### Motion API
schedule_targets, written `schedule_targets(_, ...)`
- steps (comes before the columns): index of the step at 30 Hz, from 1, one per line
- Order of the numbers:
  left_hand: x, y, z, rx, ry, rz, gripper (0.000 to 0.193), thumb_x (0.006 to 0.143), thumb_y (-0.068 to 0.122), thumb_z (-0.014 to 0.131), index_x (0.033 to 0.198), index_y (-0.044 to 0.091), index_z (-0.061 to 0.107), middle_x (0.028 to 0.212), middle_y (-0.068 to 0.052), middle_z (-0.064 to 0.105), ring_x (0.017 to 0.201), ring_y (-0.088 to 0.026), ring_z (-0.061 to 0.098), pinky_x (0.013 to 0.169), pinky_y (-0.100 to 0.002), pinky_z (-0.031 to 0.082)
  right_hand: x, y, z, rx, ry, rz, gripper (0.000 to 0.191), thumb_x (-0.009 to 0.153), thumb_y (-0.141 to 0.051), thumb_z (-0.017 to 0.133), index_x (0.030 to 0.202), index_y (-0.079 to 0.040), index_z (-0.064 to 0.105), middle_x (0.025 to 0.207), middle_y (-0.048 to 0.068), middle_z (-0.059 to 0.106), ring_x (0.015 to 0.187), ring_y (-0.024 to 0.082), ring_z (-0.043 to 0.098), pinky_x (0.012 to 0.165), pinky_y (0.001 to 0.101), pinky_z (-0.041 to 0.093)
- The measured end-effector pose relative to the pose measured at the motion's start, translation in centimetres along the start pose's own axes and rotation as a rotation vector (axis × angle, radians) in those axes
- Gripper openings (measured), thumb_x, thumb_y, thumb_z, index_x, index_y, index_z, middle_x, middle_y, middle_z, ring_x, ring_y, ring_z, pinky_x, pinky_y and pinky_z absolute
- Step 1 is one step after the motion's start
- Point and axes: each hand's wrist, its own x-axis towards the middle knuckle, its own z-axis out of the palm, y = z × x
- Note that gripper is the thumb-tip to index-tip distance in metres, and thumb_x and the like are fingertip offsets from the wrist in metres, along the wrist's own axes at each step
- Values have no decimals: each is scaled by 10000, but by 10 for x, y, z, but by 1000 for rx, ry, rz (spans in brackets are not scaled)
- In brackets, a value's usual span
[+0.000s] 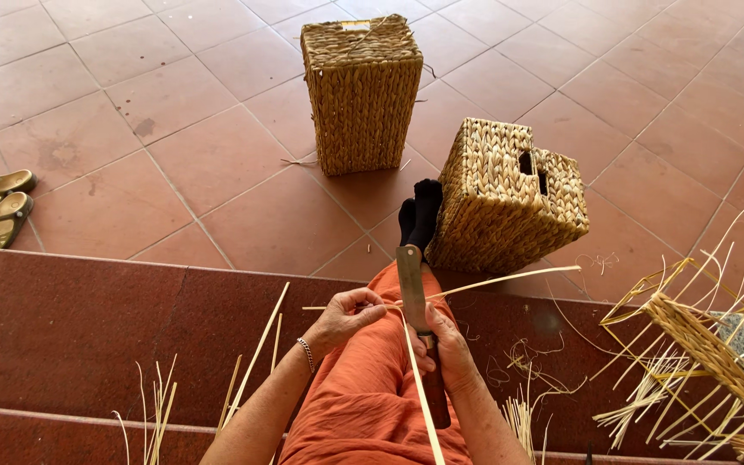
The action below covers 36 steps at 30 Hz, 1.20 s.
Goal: The person sits on the floor and uses a knife to shave thin bamboo strips, smoothing and thinning them by hand. The person repeatedly picks up strips, shaves them, and sets them aside.
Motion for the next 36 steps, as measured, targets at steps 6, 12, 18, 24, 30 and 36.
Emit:
schedule_targets(6,7,12,-3,34,-94,72,223,954,250,740,1052,51,760,909,-14,722,846,-69,626,785,-230,558,11,-5,0,55,21,53,529,1062,-461,394,1310,-25,562,580,21,499,363,81,401,342,237,357)
schedule_targets(12,6,21,-5,-35,-73,-23,214,933,231,745,1045,48,749,894,-16,737,827,-70,656,771,-245,584,16,-10,2,142,58,81,466,1080,-463,408,1273,-51,507,592,12,488,370,87,396,355,254,361)
schedule_targets(18,6,21,-5,38,-50,-85,212,942,218,751,1063,44,751,887,-29,727,810,-82,641,762,-257,576,21,-13,7,130,136,111,396,1106,-449,408,1222,-77,479,626,14,501,391,84,400,368,255,367)
schedule_targets(24,9,20,-6,73,-38,-91,221,929,234,746,1062,57,753,926,-27,755,857,-77,679,804,-254,599,25,-17,7,81,163,106,447,1059,-451,386,1314,-106,512,599,-6,498,368,70,387,366,242,375)
schedule_targets(30,11,21,-5,29,13,-132,191,933,208,747,1050,57,762,895,-19,738,826,-76,660,784,-248,587,21,-16,3,147,103,38,506,1071,-471,368,1356,-74,498,582,-22,471,369,62,382,353,223,364)
schedule_targets(36,16,18,1,79,98,-125,174,931,212,760,1018,62,783,839,-16,712,742,-81,604,683,-242,539,12,-9,-2,144,-60,-17,519,1076,-490,360,1330,-57,489,557,-17,471,365,70,393,336,223,364)
